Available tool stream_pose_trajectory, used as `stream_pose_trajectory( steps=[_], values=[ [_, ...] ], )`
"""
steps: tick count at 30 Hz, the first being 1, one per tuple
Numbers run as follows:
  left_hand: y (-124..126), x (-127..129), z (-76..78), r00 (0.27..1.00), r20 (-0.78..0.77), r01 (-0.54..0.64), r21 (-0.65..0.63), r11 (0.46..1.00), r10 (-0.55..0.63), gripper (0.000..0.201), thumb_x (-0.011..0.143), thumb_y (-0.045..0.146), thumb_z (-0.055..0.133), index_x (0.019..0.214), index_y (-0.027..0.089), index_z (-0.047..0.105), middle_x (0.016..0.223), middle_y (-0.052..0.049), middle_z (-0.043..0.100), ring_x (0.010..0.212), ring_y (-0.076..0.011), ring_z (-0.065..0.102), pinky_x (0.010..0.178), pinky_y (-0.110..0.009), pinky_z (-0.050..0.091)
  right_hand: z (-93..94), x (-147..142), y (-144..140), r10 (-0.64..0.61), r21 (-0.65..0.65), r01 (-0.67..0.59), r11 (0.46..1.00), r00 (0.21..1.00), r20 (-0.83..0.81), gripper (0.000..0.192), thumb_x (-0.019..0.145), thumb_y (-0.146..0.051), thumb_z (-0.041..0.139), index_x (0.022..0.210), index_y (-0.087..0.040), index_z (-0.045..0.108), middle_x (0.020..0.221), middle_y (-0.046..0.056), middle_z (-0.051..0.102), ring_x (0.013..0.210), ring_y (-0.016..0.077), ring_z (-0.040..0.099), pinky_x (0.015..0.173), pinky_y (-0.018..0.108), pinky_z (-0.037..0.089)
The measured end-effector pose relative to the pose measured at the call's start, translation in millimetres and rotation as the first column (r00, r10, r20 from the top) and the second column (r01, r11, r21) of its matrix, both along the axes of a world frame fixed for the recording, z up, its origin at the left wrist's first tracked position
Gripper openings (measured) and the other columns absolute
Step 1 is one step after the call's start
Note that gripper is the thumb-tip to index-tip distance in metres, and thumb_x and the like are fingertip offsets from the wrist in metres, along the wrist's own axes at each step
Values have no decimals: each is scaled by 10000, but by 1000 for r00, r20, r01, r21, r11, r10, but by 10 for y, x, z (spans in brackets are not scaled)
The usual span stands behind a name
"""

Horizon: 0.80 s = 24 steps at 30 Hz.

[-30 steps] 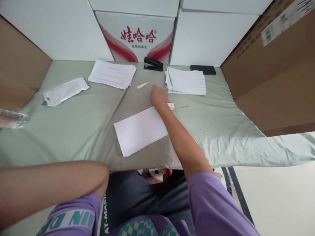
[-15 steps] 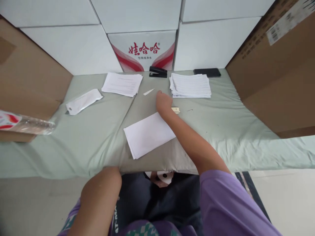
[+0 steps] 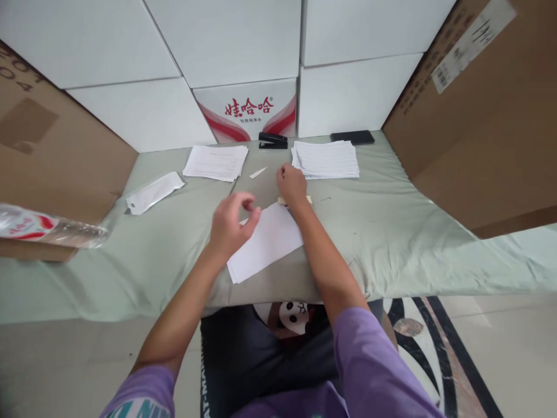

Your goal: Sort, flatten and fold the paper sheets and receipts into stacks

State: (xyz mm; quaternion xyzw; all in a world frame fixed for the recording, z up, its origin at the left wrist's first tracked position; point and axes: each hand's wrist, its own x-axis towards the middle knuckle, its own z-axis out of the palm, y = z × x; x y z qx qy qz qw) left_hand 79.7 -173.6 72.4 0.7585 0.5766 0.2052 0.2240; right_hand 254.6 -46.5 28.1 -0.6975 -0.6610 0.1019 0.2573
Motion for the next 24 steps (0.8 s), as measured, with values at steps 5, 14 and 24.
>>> stream_pose_trajectory(
  steps=[5, 14, 24],
  values=[
    [439, 200, -339, 951, -282, 110, -72, 991, -126, 799, 855, 533, 673, 1517, 161, 423, 1510, -189, 517, 1419, -380, 412, 1132, -503, 307, -23, 78, 26, -41, -24, 40, 999, 998, -41, 345, 1011, -326, 370, 1002, -189, 686, 932, 113, 723, 905, 235, 623, 836, 319, 432],
    [522, 198, -572, 979, -192, 45, -96, 994, -63, 813, 784, 454, 759, 1491, 189, 457, 1268, -139, 650, 1246, -334, 546, 1082, -467, 353, -81, 127, 181, -56, -27, 55, 998, 998, -35, 298, 992, -314, 438, 989, -174, 701, 962, 145, 712, 942, 276, 615, 843, 370, 439],
    [477, 403, -668, 975, -219, -34, 0, 999, 34, 785, 727, 629, 775, 1371, 234, 562, 1577, -177, 370, 1447, -416, 295, 1142, -555, 242, -88, 135, 188, -52, 3, 53, 999, 992, -113, 260, 967, -307, 474, 922, -180, 696, 872, 118, 700, 880, 257, 597, 847, 376, 450]
  ],
)
